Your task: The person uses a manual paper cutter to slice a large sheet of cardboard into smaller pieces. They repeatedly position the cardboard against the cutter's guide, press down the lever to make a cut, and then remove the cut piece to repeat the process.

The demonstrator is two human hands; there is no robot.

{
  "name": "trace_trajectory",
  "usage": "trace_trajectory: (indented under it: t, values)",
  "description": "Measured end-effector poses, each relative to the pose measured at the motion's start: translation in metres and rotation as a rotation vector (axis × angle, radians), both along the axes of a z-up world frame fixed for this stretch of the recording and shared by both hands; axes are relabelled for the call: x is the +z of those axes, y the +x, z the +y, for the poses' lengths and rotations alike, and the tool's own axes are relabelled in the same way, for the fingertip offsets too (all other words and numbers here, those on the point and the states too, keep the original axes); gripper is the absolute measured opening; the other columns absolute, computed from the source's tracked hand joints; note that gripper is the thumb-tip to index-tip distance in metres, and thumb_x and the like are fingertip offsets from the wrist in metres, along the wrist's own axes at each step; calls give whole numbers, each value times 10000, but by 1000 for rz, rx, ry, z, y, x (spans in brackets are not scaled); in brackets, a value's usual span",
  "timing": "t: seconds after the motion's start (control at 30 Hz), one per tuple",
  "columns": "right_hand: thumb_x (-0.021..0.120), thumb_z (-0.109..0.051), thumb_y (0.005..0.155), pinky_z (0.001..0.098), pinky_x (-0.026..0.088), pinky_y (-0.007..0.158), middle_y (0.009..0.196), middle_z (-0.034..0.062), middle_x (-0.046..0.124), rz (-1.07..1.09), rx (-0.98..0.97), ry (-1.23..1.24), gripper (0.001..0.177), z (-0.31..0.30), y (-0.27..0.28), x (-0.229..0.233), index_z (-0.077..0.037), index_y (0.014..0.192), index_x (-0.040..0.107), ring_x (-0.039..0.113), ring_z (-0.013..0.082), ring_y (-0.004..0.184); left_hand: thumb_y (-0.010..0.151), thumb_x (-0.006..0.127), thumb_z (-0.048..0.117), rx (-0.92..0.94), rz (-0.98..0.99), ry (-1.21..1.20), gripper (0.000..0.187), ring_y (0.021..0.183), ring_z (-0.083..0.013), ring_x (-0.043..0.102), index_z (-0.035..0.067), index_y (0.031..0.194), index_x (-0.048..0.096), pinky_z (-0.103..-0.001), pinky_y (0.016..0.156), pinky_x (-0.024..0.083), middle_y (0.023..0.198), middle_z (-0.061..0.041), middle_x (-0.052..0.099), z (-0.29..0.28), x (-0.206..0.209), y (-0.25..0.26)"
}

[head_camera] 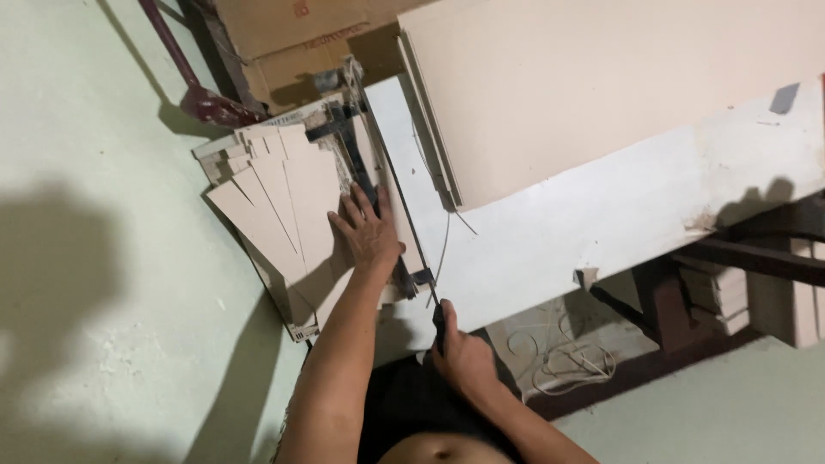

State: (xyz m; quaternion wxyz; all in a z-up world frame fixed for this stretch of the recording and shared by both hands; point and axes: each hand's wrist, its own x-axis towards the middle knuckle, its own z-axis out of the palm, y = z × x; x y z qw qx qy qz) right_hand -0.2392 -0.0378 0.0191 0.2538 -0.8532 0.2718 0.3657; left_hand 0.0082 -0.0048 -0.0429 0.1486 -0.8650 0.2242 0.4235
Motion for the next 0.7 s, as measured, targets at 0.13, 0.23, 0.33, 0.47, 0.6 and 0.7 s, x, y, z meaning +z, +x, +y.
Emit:
trace_trajectory:
  t: [0.13, 0.23, 0.33, 0.47, 0.6, 0.7]
  values:
    - [638, -316, 910, 565, 501, 561, 916, 174, 727, -188, 5, -6, 901, -5, -60, -127, -152, 1635, 128, 683, 454, 675, 822, 795, 514, 69, 68, -17, 1305, 1522, -510, -102, 166, 1614, -183, -746, 1142, 0, 1659, -260, -202, -4, 10, 0]
    - [661, -280, 915, 531, 494, 537, 901, 199, 726, -271, -22, 58, 896, -14, -43, -85, -149, 1627, 133, 676, 460, 655, 785, 799, 564, 68, -7, -96, 1320, 1522, -504, -102, 172, 1619, -147, -752, 1133, -26, 1662, -262, -168, 2, -3, -1]
    - [615, -414, 941, 429, 418, 485, 658, 137, 624, -195, -158, 214, 848, -23, 4, 46, -175, 1615, 160, 577, 353, 511, 773, 747, 644, -51, -89, -106, 1265, 1516, -500, -127, 206, 1629, -75, -758, 1131, -42, 1661, -234, -188, 8, 5, -16]
    - [564, -603, 907, 333, 383, 582, 501, 24, 399, 20, -286, 346, 870, -46, 55, 186, -317, 1626, 167, 452, 210, 510, 1045, 406, 290, -218, -169, -368, 595, 1512, -269, 255, 138, 1595, 236, -509, 1215, 204, 1647, -101, 280, 5, 11, -32]
    - [457, -597, 954, 303, 269, 463, 485, -17, 293, -68, -264, 467, 843, -60, 50, 190, -232, 1650, 153, 287, 133, 419, 911, 689, 67, -727, 109, -239, 581, 1254, -317, 466, 134, 1427, 431, -439, 973, 518, 1432, -116, 437, 0, -7, -40]
    - [420, -580, 965, 322, 417, 528, 491, 14, 392, -88, -195, 484, 750, -73, 34, 176, -262, 1617, 229, 438, 180, 442, 1033, 349, 166, -789, 257, -258, 391, 1209, -251, 533, 148, 1422, 395, -353, 972, 465, 1587, -117, 341, 19, -15, -58]
